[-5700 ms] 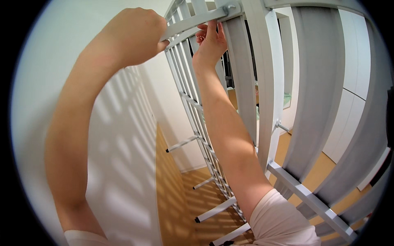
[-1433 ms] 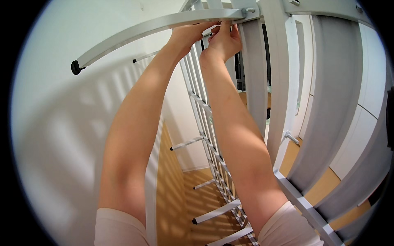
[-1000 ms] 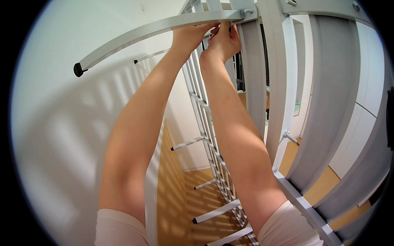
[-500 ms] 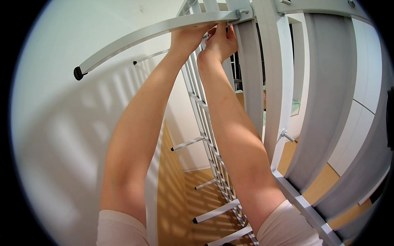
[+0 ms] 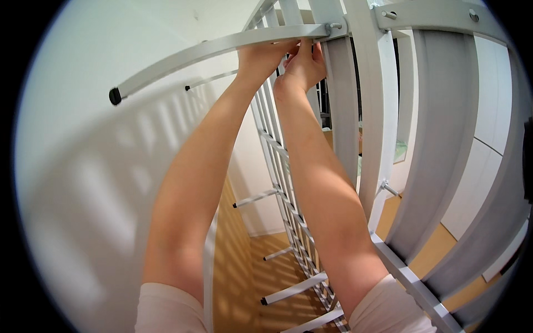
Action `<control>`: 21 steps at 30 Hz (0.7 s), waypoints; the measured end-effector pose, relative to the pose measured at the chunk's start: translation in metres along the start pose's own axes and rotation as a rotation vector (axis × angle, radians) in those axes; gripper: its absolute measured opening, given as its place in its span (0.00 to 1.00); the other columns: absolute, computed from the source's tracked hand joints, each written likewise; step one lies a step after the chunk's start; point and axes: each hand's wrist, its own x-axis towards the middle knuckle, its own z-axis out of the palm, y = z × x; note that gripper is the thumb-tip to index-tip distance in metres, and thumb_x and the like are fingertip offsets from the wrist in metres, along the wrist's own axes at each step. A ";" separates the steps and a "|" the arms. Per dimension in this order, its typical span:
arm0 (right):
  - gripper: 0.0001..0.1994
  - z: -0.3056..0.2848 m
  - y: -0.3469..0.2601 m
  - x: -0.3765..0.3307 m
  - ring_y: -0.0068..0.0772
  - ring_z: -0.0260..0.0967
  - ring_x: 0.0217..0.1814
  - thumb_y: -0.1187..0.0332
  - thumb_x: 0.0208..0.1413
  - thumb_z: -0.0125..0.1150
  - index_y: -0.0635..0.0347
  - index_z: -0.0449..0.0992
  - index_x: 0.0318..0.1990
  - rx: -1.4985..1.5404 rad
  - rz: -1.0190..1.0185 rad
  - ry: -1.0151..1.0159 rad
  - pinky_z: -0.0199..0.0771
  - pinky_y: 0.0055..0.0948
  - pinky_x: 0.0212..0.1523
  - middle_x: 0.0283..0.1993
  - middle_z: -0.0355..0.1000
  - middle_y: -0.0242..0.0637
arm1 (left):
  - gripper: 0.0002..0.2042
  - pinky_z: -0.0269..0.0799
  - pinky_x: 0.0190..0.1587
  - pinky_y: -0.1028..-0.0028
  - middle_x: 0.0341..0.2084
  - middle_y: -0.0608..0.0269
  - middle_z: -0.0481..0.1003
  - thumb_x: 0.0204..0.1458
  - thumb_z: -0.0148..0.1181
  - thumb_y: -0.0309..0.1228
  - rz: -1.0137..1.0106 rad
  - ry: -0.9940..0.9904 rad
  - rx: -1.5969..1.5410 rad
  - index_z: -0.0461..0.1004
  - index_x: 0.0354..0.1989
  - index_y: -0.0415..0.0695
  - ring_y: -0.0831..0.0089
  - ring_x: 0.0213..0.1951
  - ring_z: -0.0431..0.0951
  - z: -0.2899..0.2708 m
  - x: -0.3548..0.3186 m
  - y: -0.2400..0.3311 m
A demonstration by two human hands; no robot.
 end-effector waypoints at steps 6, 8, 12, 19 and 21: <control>0.09 0.001 0.002 0.004 0.12 0.52 0.19 0.66 0.62 0.65 0.53 0.72 0.30 0.016 -0.010 -0.006 0.47 0.21 0.21 0.21 0.67 0.22 | 0.16 0.68 0.28 0.71 0.21 0.65 0.80 0.47 0.72 0.45 0.082 -0.108 0.144 0.84 0.32 0.44 0.76 0.23 0.73 -0.006 0.009 -0.004; 0.10 0.002 0.004 0.003 0.12 0.52 0.19 0.66 0.62 0.64 0.53 0.72 0.29 0.034 0.004 0.005 0.47 0.21 0.21 0.21 0.67 0.21 | 0.15 0.68 0.28 0.70 0.22 0.64 0.80 0.47 0.71 0.44 0.054 -0.087 0.261 0.84 0.34 0.44 0.75 0.23 0.73 -0.008 0.004 -0.001; 0.07 -0.001 0.005 0.003 0.18 0.67 0.32 0.69 0.58 0.67 0.64 0.78 0.38 0.126 0.052 -0.002 0.66 0.23 0.32 0.31 0.74 0.28 | 0.14 0.68 0.28 0.68 0.21 0.63 0.79 0.48 0.70 0.43 0.110 -0.095 0.268 0.84 0.36 0.46 0.72 0.23 0.72 -0.009 -0.003 -0.001; 0.07 -0.001 0.001 0.001 0.19 0.68 0.32 0.70 0.58 0.67 0.63 0.78 0.37 0.063 0.039 0.015 0.67 0.24 0.37 0.30 0.75 0.28 | 0.14 0.69 0.28 0.69 0.19 0.64 0.77 0.46 0.72 0.43 0.081 -0.001 0.278 0.84 0.33 0.45 0.70 0.22 0.73 -0.001 -0.010 0.008; 0.06 -0.001 0.001 0.001 0.19 0.68 0.32 0.70 0.58 0.67 0.63 0.77 0.37 0.067 0.037 0.021 0.67 0.25 0.38 0.30 0.75 0.28 | 0.14 0.69 0.27 0.69 0.19 0.63 0.78 0.47 0.72 0.43 0.045 0.004 0.334 0.84 0.33 0.45 0.70 0.22 0.73 -0.002 -0.011 0.008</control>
